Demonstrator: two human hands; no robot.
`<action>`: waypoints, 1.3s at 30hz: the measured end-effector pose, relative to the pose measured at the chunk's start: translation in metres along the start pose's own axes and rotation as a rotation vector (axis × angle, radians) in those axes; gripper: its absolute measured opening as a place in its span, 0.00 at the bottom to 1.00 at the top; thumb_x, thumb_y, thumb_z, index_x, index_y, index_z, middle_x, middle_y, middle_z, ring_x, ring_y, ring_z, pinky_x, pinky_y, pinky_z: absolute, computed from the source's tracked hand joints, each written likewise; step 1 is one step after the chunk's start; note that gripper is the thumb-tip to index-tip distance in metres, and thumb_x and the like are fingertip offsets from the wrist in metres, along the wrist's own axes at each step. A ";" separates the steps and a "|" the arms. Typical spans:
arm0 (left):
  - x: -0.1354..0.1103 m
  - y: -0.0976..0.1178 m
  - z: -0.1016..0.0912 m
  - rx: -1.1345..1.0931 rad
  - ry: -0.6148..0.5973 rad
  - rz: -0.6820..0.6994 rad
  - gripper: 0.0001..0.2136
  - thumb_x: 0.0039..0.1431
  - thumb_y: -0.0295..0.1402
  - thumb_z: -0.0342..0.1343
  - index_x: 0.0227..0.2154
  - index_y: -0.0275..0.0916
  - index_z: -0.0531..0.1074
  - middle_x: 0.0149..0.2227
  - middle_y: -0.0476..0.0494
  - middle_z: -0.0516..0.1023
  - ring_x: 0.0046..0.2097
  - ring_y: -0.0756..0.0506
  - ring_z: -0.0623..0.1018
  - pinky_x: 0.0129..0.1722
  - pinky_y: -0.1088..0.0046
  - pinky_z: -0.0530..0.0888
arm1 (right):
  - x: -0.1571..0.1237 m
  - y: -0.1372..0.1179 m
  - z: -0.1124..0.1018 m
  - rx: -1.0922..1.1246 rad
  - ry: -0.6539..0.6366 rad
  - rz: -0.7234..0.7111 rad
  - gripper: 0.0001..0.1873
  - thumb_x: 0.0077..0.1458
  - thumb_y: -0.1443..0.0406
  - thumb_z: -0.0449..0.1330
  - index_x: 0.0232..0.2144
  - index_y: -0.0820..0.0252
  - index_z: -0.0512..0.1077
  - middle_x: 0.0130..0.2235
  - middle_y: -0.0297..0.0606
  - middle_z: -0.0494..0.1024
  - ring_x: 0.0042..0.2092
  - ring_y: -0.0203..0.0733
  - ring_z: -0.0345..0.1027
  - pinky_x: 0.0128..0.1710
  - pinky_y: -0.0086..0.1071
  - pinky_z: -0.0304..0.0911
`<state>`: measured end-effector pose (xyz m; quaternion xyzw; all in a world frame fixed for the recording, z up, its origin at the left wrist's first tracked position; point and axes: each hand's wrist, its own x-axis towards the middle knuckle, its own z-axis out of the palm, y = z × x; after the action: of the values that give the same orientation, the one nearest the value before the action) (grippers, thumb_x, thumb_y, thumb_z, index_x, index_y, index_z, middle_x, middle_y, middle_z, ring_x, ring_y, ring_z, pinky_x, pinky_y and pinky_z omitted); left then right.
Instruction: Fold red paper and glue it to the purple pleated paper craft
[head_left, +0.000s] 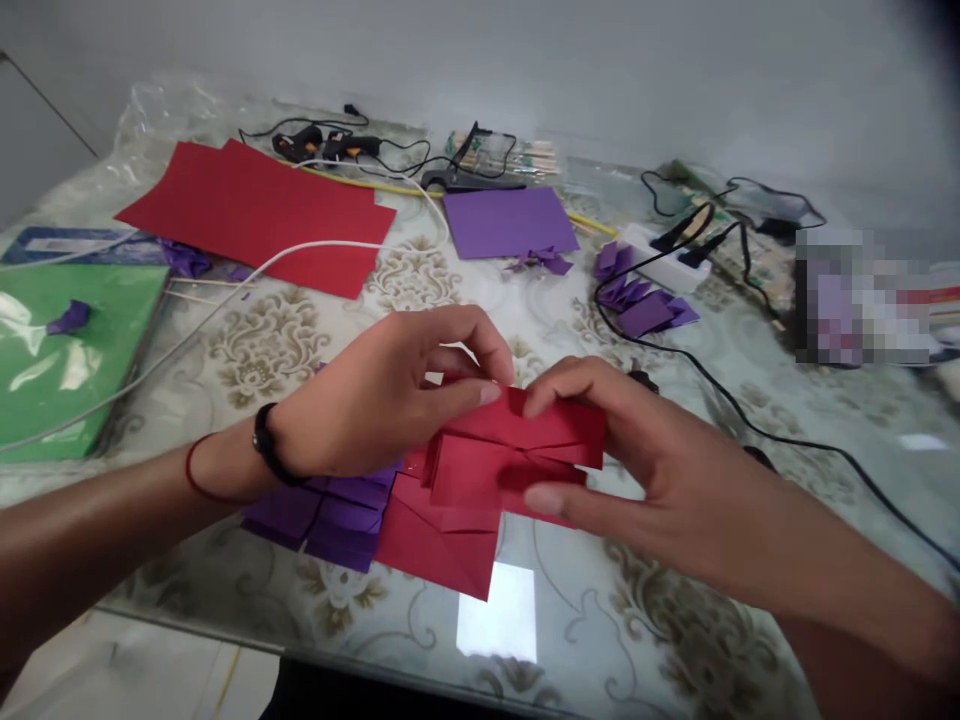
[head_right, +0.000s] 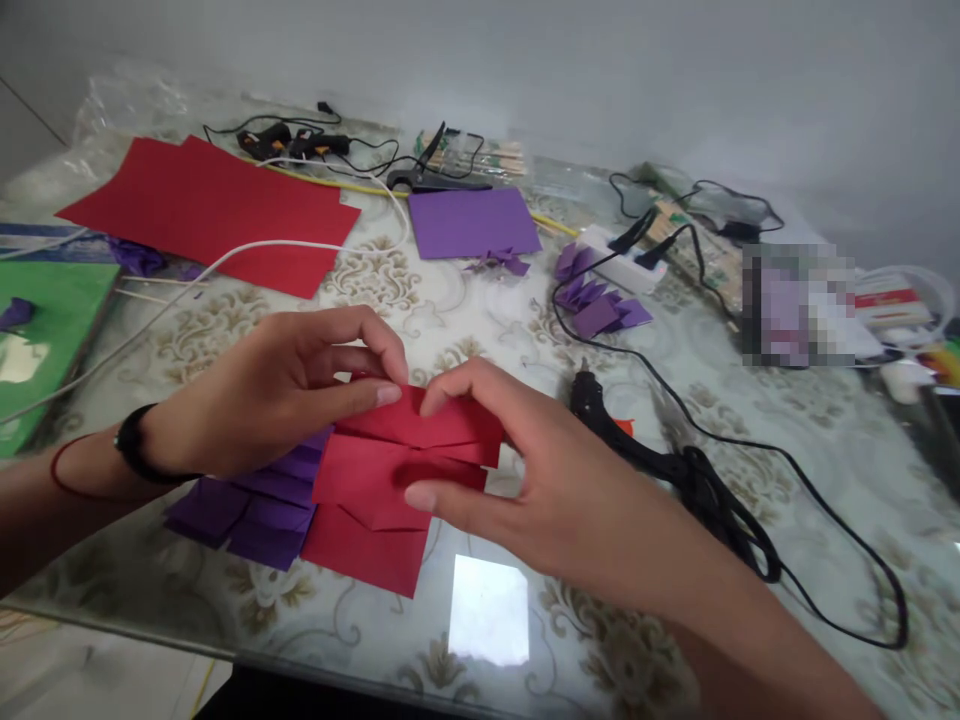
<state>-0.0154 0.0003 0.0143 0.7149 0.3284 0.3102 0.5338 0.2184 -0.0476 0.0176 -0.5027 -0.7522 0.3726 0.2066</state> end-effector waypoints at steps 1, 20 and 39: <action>0.000 0.000 0.001 0.005 0.011 0.021 0.05 0.64 0.24 0.57 0.35 0.40 0.72 0.38 0.50 0.80 0.40 0.49 0.82 0.44 0.69 0.80 | -0.001 0.001 -0.001 0.072 -0.004 0.010 0.13 0.60 0.55 0.69 0.44 0.49 0.74 0.41 0.33 0.78 0.38 0.42 0.73 0.35 0.32 0.70; -0.068 -0.078 -0.040 0.828 -0.184 0.285 0.12 0.74 0.39 0.53 0.51 0.37 0.72 0.66 0.29 0.72 0.69 0.33 0.71 0.70 0.45 0.67 | 0.001 0.034 0.037 0.215 0.071 0.158 0.09 0.62 0.54 0.68 0.43 0.45 0.82 0.47 0.36 0.81 0.47 0.44 0.77 0.50 0.37 0.74; -0.067 -0.075 -0.042 0.756 -0.205 0.269 0.18 0.72 0.47 0.56 0.54 0.40 0.71 0.69 0.32 0.70 0.70 0.34 0.70 0.75 0.45 0.58 | 0.003 0.025 0.036 0.162 0.154 0.197 0.14 0.58 0.54 0.72 0.46 0.44 0.82 0.55 0.37 0.80 0.58 0.51 0.76 0.59 0.45 0.74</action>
<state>-0.0988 -0.0134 -0.0546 0.9243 0.2678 0.1622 0.2184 0.2076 -0.0524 -0.0244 -0.5829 -0.6487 0.4106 0.2661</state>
